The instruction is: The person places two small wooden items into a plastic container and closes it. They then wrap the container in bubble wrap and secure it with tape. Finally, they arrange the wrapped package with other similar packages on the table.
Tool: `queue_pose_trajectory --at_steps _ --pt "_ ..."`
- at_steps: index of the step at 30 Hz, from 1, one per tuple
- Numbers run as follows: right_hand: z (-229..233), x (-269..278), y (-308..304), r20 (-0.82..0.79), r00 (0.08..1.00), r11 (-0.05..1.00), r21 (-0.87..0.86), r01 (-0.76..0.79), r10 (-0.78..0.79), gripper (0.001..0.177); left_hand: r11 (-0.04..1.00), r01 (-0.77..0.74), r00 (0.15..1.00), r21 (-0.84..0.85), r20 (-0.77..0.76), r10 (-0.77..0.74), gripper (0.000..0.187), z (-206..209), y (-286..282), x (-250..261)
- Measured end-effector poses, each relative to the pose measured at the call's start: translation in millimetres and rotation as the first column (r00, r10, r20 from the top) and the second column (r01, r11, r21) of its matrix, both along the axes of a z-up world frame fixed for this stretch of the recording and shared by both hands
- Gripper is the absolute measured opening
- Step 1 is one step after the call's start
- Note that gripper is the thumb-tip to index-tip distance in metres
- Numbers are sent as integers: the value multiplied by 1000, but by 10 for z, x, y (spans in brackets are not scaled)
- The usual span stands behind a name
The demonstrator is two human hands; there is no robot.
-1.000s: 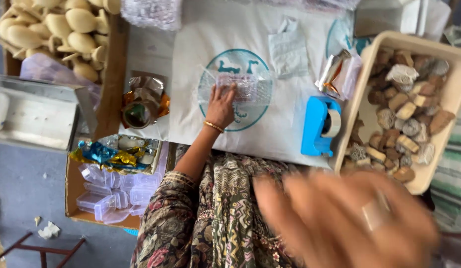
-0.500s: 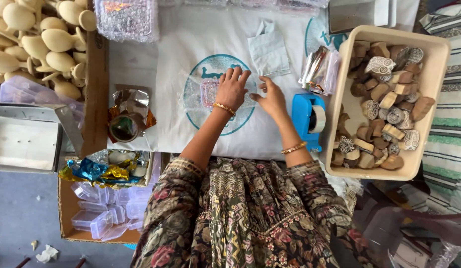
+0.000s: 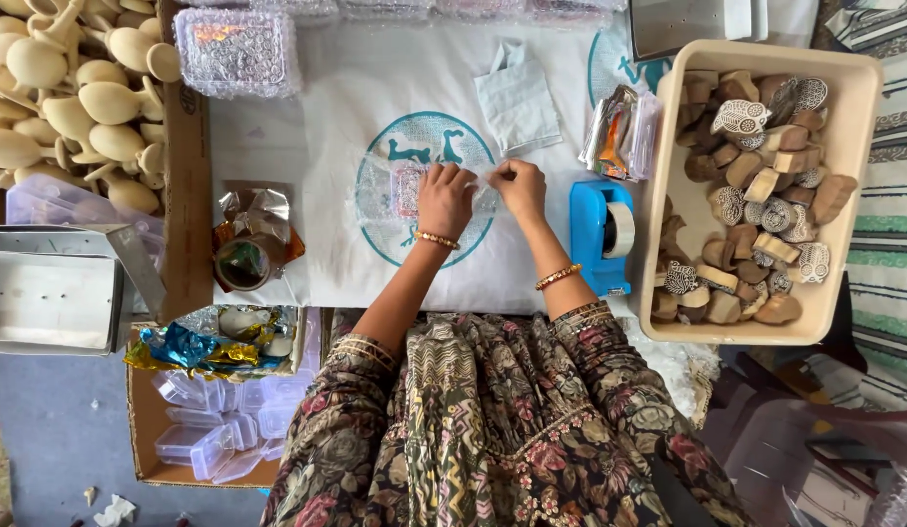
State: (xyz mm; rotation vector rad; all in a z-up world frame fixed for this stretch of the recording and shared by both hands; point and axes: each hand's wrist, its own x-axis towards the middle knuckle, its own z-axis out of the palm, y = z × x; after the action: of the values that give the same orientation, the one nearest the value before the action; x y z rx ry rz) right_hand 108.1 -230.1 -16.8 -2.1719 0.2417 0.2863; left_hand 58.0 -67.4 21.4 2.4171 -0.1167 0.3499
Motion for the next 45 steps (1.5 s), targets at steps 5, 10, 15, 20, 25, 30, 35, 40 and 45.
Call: queue_pose_trajectory --at_steps 5,10,15,20,25,30,35,40,45 --pt "-68 -21 -3 1 999 999 -11 48 -48 15 999 33 997 19 -68 -32 15 -3 -69 -206" --pt "-92 -99 -83 -68 988 965 213 151 -140 8 989 134 986 64 -105 -127 41 -46 -67 -366" --pt "-274 -156 -146 172 979 981 178 83 -114 24 967 231 962 106 -172 -211 57 -105 9 -433" --pt "-236 -175 -88 322 938 991 -11 -136 132 61 954 271 954 124 -166 -250 60 -191 38 -500" --pt "-216 -109 -93 42 980 974 -131 -186 193 53 984 145 981 100 -145 -129 65 -208 113 -565" --pt "-145 -131 -46 9 988 983 -100 -155 157 35 954 246 957 172 -202 -210 72 -249 192 -571" --pt "-23 -188 147 11 997 997 -15 -75 75 31 943 252 956 219 -208 -207 72 -272 205 -578" --pt "86 -235 364 6 1000 989 145 -16 15 21 971 236 946 -43 -217 -239 66 -230 267 -570" --pt "47 -262 430 -59 995 958 281 -61 80 15 955 224 947 -195 -189 -261 73 -160 351 -545"
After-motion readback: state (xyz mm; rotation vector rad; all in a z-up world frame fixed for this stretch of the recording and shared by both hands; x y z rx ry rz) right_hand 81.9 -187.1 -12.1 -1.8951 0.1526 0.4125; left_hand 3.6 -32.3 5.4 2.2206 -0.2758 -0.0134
